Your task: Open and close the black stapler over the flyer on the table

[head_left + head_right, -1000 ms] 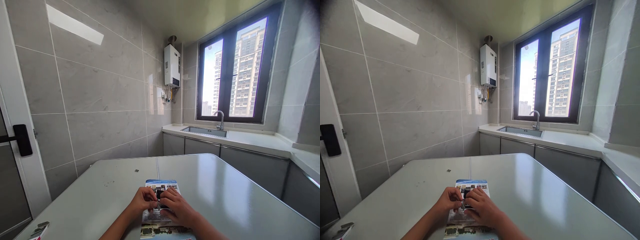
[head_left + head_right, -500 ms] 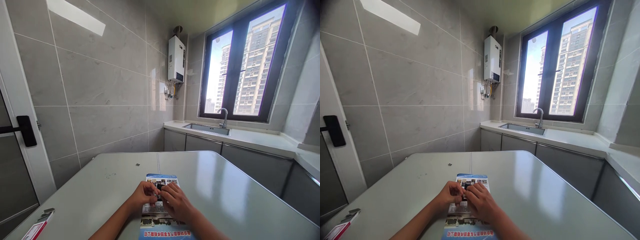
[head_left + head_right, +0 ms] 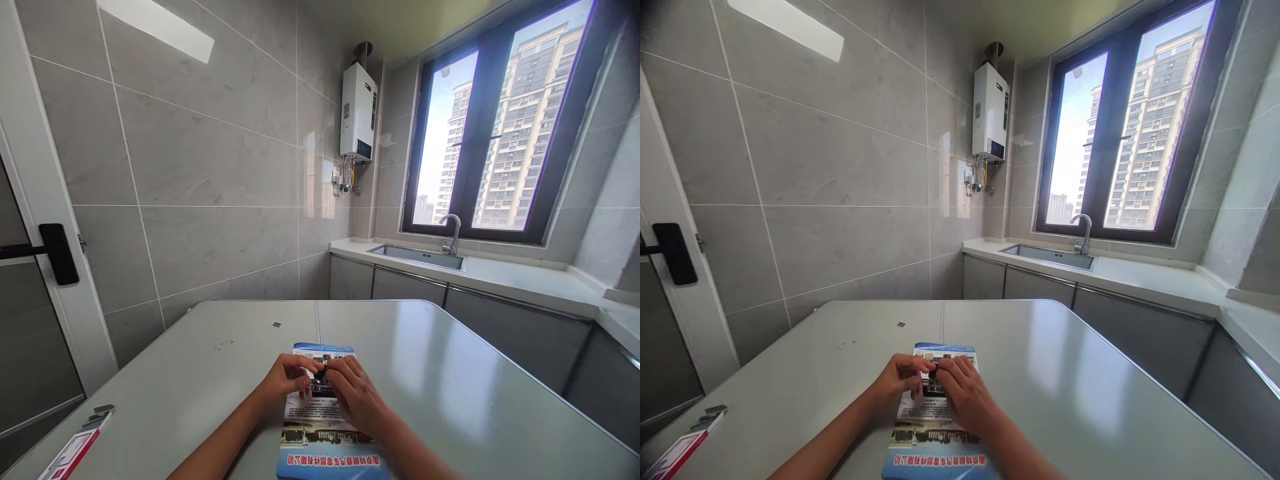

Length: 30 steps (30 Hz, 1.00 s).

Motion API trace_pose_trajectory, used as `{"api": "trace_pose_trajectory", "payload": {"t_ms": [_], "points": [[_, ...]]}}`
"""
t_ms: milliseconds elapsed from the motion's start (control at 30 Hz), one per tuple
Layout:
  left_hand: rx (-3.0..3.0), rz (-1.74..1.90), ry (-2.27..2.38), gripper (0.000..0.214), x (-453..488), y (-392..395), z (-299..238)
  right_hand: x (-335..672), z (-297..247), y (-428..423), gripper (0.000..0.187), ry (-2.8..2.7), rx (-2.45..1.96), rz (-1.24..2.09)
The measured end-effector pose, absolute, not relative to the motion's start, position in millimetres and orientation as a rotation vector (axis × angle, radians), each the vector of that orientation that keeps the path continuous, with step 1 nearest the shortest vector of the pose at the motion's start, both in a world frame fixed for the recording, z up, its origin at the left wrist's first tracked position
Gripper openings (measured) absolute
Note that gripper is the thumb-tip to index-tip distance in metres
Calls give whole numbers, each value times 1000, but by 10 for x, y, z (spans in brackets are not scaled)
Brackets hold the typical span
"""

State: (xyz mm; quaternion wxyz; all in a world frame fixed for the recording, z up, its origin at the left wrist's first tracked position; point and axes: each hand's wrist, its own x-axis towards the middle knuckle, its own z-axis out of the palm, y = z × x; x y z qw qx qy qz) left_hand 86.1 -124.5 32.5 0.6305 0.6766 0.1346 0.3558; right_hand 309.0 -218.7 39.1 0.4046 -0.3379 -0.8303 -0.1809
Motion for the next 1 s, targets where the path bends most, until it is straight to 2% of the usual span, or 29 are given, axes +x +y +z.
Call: {"api": "trace_pose_trajectory", "payload": {"t_ms": [133, 233, 367, 467, 567, 667, 733, 867, 1000], "points": [[1601, 968, 474, 43, 811, -1085, 301, 3262, 435, -2113, 22, -1948, -972, -446], [1734, 1031, 757, 44, 700, -835, 211, 3527, 475, -1975, 16, -1790, -1258, -351], [2209, 980, 1224, 31, 537, -401, 132, 3957, 456, -1701, 16, -1746, -1662, -122], [2332, 932, 1304, 23, 492, -50, 154, 4267, 397, -1433, 17, -1709, -1754, -55], [2368, 886, 1348, 43, 500, 274, 144, 4519, 318, -1138, 15, -1627, -1854, 11], [2388, 781, 1375, 49, 498, 476, 68, 4663, 200, -904, 16, -1553, -1926, 29], [2402, 724, 1388, 46, 481, 506, 22, 4692, 99, -819, 15, -1541, -1948, 55], [2447, 714, 1403, 36, 425, 340, 21, 4682, -62, -788, 27, -1532, -1940, 111], [2436, 783, 1451, 24, 378, 32, 89, 4713, -79, -812, 24, -1463, -1890, 150]]}}
